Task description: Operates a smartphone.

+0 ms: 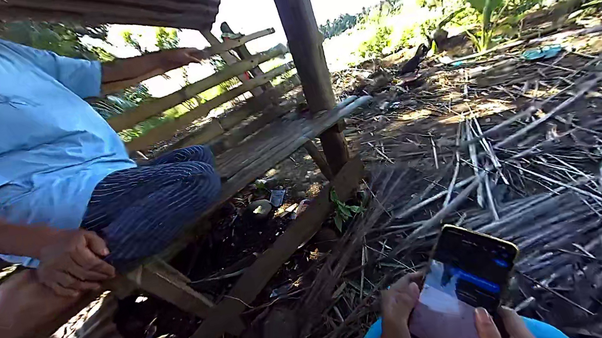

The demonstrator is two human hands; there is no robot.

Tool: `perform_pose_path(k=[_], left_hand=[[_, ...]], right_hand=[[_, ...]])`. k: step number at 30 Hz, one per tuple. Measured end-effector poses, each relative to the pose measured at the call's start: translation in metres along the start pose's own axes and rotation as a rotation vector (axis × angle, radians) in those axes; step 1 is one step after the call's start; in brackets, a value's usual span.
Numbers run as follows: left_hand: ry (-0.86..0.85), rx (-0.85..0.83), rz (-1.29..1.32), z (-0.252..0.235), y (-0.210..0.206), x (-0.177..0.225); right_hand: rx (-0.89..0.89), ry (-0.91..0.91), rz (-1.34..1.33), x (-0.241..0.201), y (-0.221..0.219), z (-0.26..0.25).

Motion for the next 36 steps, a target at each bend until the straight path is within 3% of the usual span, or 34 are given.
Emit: perform_pose_path(k=[3,8,11,15,18,25,29,36], left_hand=[[0.081,0.043,0.018,-0.002,0.0,0.011],[0.431,0.062,0.037,-0.012,-0.006,0.02],[0.518,0.014,0.212,-0.03,-0.01,0.012],[0.557,-0.025,0.419,-0.035,-0.007,-0.006],[0.504,-0.031,0.493,-0.031,0.0,-0.016],[0.289,-0.196,0.36,-0.015,0.017,-0.004],[0.141,-0.177,0.289,-0.018,0.019,-0.002],[0.107,-0.184,0.273,-0.016,0.015,-0.002]], right_hand=[[0.066,0.012,0.041,-0.008,-0.003,0.0],[0.068,-0.138,-0.021,-0.01,-0.006,-0.002],[0.038,-0.259,0.03,-0.019,-0.009,-0.002],[-0.017,-0.28,0.217,-0.029,-0.015,-0.015],[-0.026,-0.3,0.245,-0.023,-0.019,-0.022],[-0.041,-0.233,0.004,-0.011,-0.02,-0.023],[-0.037,-0.228,-0.105,-0.006,-0.017,-0.025],[-0.03,-0.234,-0.1,-0.005,-0.013,-0.022]])
Point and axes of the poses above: each hand's wrist, its own z-axis away from the middle knuckle, its own y-axis out of the back of the hand, x = y × z, the point moved 5 cm from there along -z, towards the middle knuckle, and after that the axes turned 14 degrees about -z, right-handed, at the moved point
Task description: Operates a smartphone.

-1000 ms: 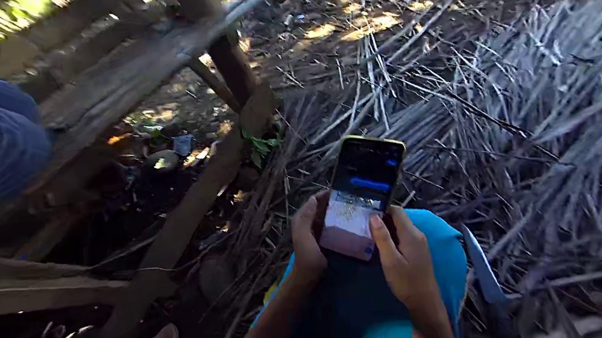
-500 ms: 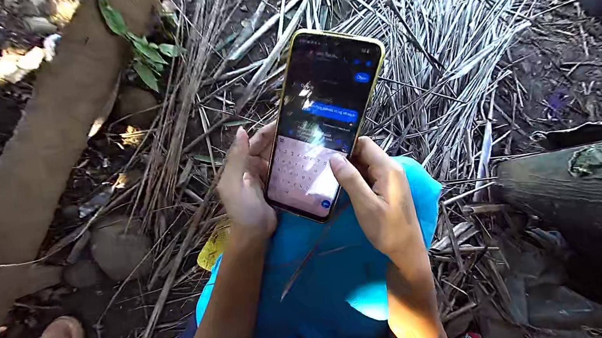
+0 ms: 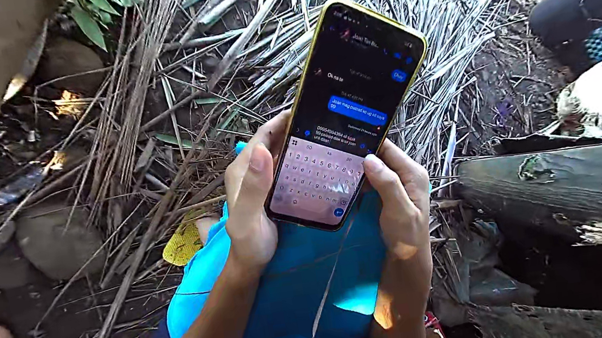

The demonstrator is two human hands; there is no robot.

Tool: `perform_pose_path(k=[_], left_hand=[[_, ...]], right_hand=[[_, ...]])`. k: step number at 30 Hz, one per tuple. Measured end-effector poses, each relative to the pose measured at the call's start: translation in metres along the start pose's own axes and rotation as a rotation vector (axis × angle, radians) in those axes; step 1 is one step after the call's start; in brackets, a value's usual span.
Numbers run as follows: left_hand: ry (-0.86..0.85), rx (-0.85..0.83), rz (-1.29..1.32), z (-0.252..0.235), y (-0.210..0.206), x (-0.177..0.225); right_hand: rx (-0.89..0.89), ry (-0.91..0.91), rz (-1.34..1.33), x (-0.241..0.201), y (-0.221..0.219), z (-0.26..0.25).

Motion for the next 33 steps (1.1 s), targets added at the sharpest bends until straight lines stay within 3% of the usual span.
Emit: perform_pose_path(k=[33], left_hand=[[-0.132,0.011,0.001,0.0,0.003,0.002]], right_hand=[[0.062,0.052,0.083,-0.009,-0.009,0.012]])
Point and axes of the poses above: each hand's wrist, its own z-axis away from the middle knuckle, its own y-axis out of the back of the hand, x = y × z, the point moved 5 cm from there along -z, towards the middle knuckle, and after that the axes turned 14 degrees about -z, right-handed, at the moved point
